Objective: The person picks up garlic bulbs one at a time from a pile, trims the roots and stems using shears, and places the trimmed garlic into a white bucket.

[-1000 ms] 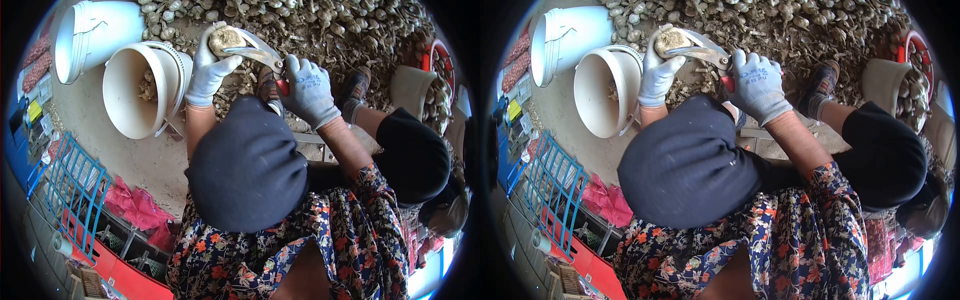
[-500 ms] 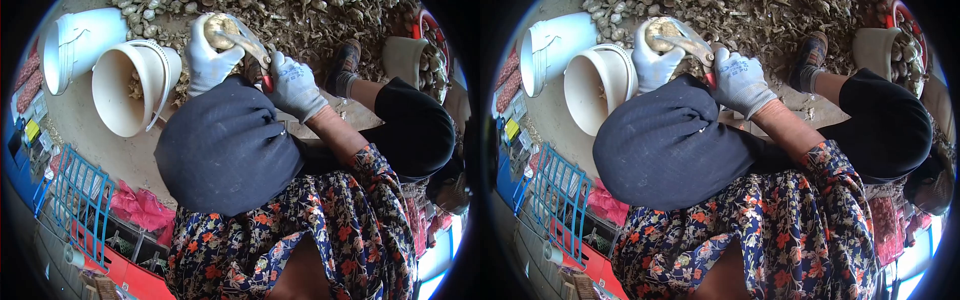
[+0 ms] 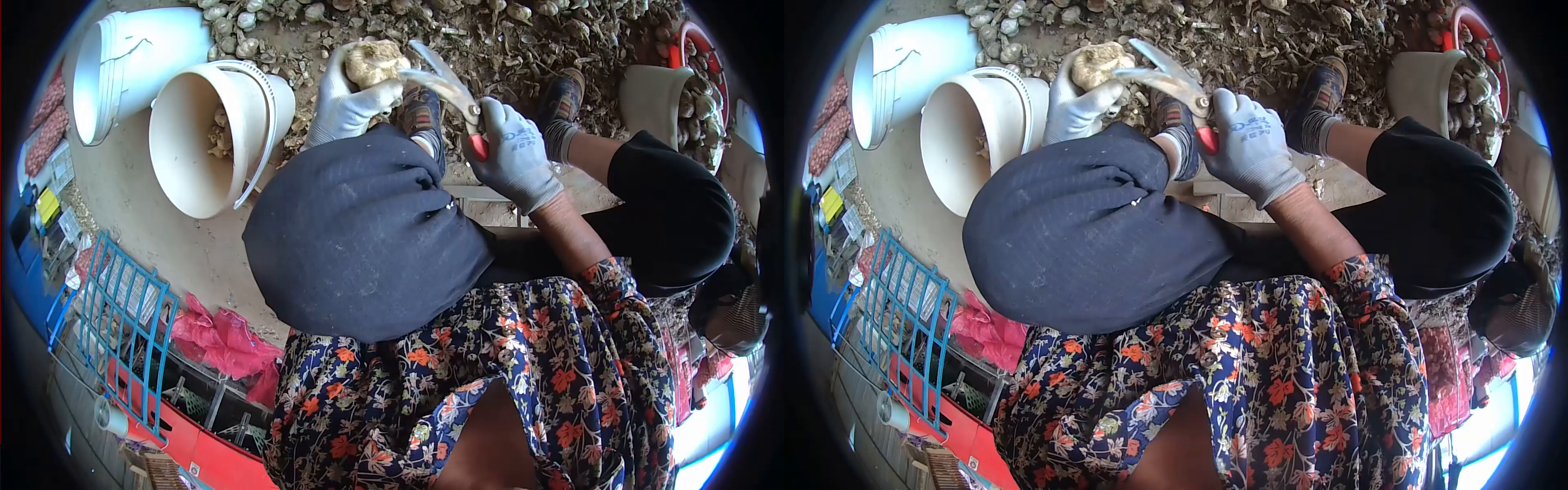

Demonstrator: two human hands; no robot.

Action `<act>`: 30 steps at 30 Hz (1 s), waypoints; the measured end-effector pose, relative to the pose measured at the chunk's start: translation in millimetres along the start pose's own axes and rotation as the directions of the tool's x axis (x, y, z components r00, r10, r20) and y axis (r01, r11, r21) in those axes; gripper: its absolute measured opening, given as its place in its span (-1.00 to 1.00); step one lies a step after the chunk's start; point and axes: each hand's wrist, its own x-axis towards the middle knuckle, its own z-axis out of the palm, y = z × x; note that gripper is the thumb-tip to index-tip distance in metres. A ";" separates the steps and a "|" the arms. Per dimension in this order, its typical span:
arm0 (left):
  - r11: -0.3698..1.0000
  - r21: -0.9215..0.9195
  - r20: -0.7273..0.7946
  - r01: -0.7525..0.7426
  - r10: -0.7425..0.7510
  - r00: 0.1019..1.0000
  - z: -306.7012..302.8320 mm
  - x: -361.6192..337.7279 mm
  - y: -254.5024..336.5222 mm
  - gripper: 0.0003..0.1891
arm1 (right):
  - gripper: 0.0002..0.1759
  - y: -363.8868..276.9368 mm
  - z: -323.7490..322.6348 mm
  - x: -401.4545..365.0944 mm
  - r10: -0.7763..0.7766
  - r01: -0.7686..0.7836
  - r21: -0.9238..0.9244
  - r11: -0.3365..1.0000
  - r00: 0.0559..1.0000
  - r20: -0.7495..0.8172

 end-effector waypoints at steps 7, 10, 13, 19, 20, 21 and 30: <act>0.905 0.414 0.123 -0.097 0.050 0.991 -1.2 0.9 -10.3 -0.37 | -0.63 -22.9 8.1 32.4 0.071 -0.081 0.094 0.992 0.992 0.105; 0.990 0.075 0.113 -0.120 0.111 0.987 -11.5 12.1 -20.6 -0.42 | -0.67 -16.0 11.5 39.5 0.200 -0.221 0.324 0.920 0.975 0.098; 0.862 -0.490 0.174 -0.128 0.240 0.955 -13.3 17.1 -20.2 -0.54 | -0.69 1.0 -0.8 20.1 0.174 -0.530 0.661 0.531 0.832 0.527; 0.786 -0.614 0.154 -0.073 0.210 0.966 -16.6 16.7 -32.7 -0.55 | -0.50 -6.5 -12.5 19.9 -0.031 -0.524 0.680 0.513 0.780 0.625; 0.836 -0.544 0.123 -0.075 0.168 0.978 -13.7 11.3 -29.3 -0.55 | -0.41 -11.5 -10.4 25.0 -0.069 -0.408 0.681 0.608 0.827 0.557; 0.879 -0.471 0.086 -0.074 0.129 0.988 -11.4 8.2 -26.2 -0.56 | -0.41 -14.3 -7.8 29.0 -0.071 -0.406 0.682 0.609 0.828 0.556; 0.975 -0.221 0.175 -0.026 0.066 0.982 -30.0 17.0 -38.6 -0.53 | -0.53 -17.1 8.0 32.8 0.016 -0.209 0.433 0.877 0.913 0.408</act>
